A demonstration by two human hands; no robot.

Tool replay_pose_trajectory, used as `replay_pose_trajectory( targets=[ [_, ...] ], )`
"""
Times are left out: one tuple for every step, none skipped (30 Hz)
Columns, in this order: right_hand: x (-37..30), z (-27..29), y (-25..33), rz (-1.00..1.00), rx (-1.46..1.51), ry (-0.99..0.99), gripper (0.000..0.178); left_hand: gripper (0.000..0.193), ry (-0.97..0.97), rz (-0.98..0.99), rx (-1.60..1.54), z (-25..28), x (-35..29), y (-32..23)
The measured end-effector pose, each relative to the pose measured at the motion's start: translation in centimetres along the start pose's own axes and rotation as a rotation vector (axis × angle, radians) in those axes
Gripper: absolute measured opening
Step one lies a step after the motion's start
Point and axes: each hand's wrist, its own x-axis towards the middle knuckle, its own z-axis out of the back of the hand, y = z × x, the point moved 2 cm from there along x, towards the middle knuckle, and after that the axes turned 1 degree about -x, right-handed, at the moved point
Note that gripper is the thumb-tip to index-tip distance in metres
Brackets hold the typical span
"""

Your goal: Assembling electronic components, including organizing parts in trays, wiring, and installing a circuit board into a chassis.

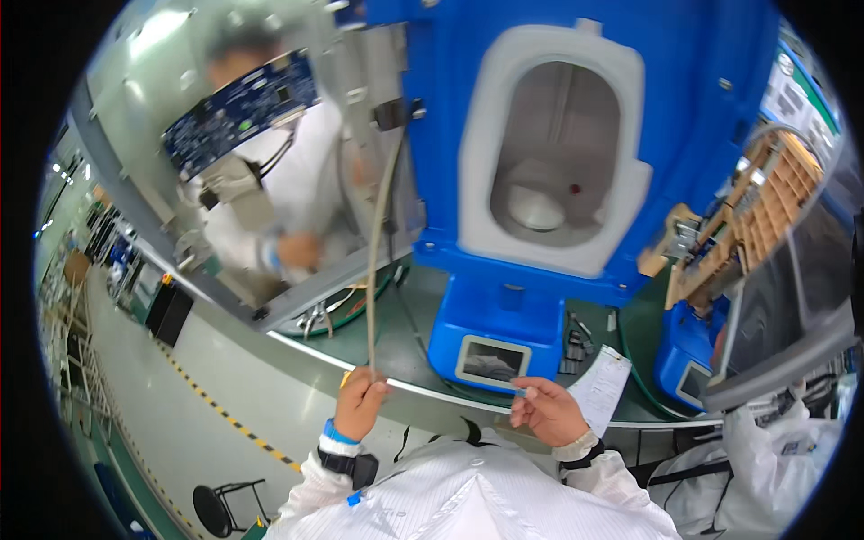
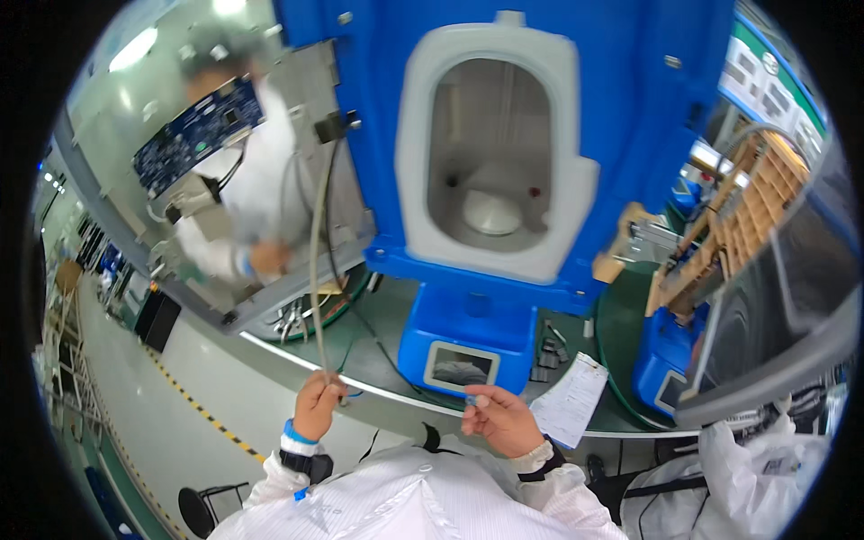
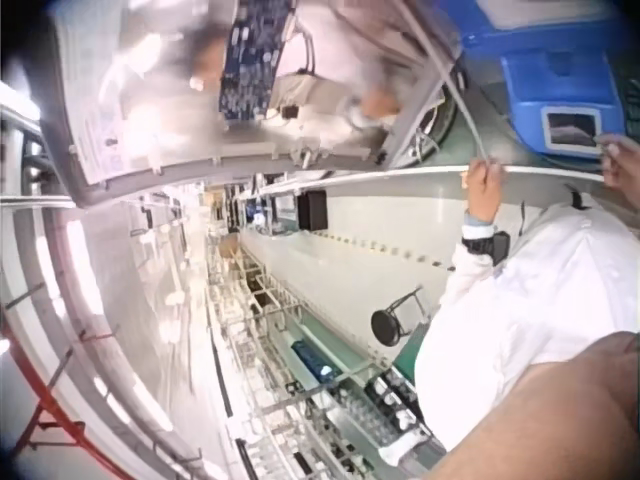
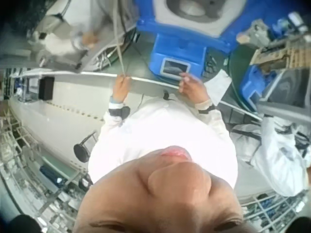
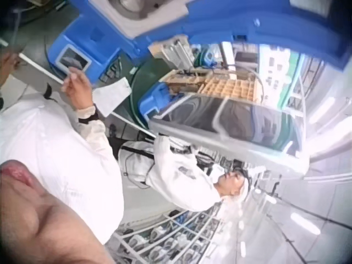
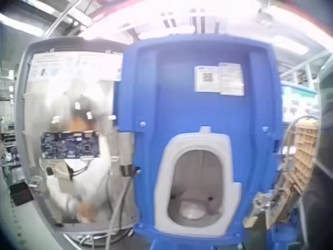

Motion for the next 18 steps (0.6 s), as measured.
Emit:
replay_pose_trajectory(
  targets=[
    [-0.1, 0.2, 0.3, -0.016, -0.045, 0.010, 0.029, 0.017, -0.016, 0.126, -0.062, -0.5, -0.5, -0.8],
    [-0.1, 0.3, 0.5, -0.036, -0.051, 0.043, 0.031, 0.018, -0.020, 0.256, -0.127, -1.1, -1.5, -1.7],
    [-0.5, 0.3, 0.7, -0.049, -0.053, 0.064, 0.034, 0.019, -0.043, 0.341, -0.251, -1.5, -2.3, -2.3],
    [-0.6, 0.3, 0.8, -0.048, -0.104, 0.058, 0.035, 0.019, -0.059, 0.425, -0.370, -1.9, -2.7, -2.4],
    [-0.8, -0.2, 1.3, -0.067, -0.159, 0.052, 0.035, 0.022, -0.031, 0.432, -0.396, -2.0, -3.2, -1.7],
    [-0.6, -0.2, 1.3, -0.071, -0.168, 0.057, 0.035, 0.026, 0.004, 0.435, -0.421, -2.5, -3.6, -1.0],
    [-0.5, -0.3, 1.4, -0.079, -0.130, 0.072, 0.034, 0.026, 0.010, 0.447, -0.441, -3.1, -3.9, -1.1],
    [-0.5, -0.2, 1.5, -0.066, -0.120, 0.111, 0.036, 0.025, 0.018, 0.460, -0.460, -4.0, -3.8, -1.5],
    [-0.5, -0.3, 1.5, -0.075, -0.093, 0.117, 0.037, 0.025, 0.067, 0.445, -0.475, -4.6, -4.2, -2.0],
    [-0.7, -0.2, 1.8, -0.043, -0.084, 0.083, 0.037, 0.024, 0.071, 0.445, -0.501, -5.2, -4.4, -2.5],
    [-0.6, -0.5, 1.7, -0.059, -0.093, 0.115, 0.037, 0.024, 0.051, 0.457, -0.519, -5.4, -4.6, -3.0],
    [-0.4, -0.8, 1.7, -0.082, -0.102, 0.153, 0.037, 0.024, 0.065, 0.459, -0.519, -5.7, -4.3, -3.2],
    [0.0, -0.8, 1.7, -0.065, -0.084, 0.166, 0.036, 0.023, 0.100, 0.458, -0.469, -5.9, -3.6, -3.4],
    [-0.1, -1.4, 1.5, -0.113, -0.076, 0.188, 0.036, 0.023, 0.095, 0.489, -0.409, -5.1, -4.5, -3.8],
    [-0.1, -1.6, 2.0, -0.027, -0.122, 0.197, 0.036, 0.022, 0.109, 0.527, -0.334, -4.9, -4.7, -2.5],
    [0.0, -2.4, 2.1, 0.027, -0.166, 0.234, 0.035, 0.023, 0.204, 0.201, -0.014, -4.6, -4.4, -3.8],
    [0.5, -3.4, 2.4, -0.010, -0.224, 0.187, 0.034, 0.018, 0.141, 0.083, 0.128, -4.6, -4.0, -4.2],
    [0.5, -4.2, 2.9, -0.052, -0.290, 0.152, 0.032, 0.027, 0.167, -0.122, 0.320, -4.1, -4.2, -5.4]
  ],
)
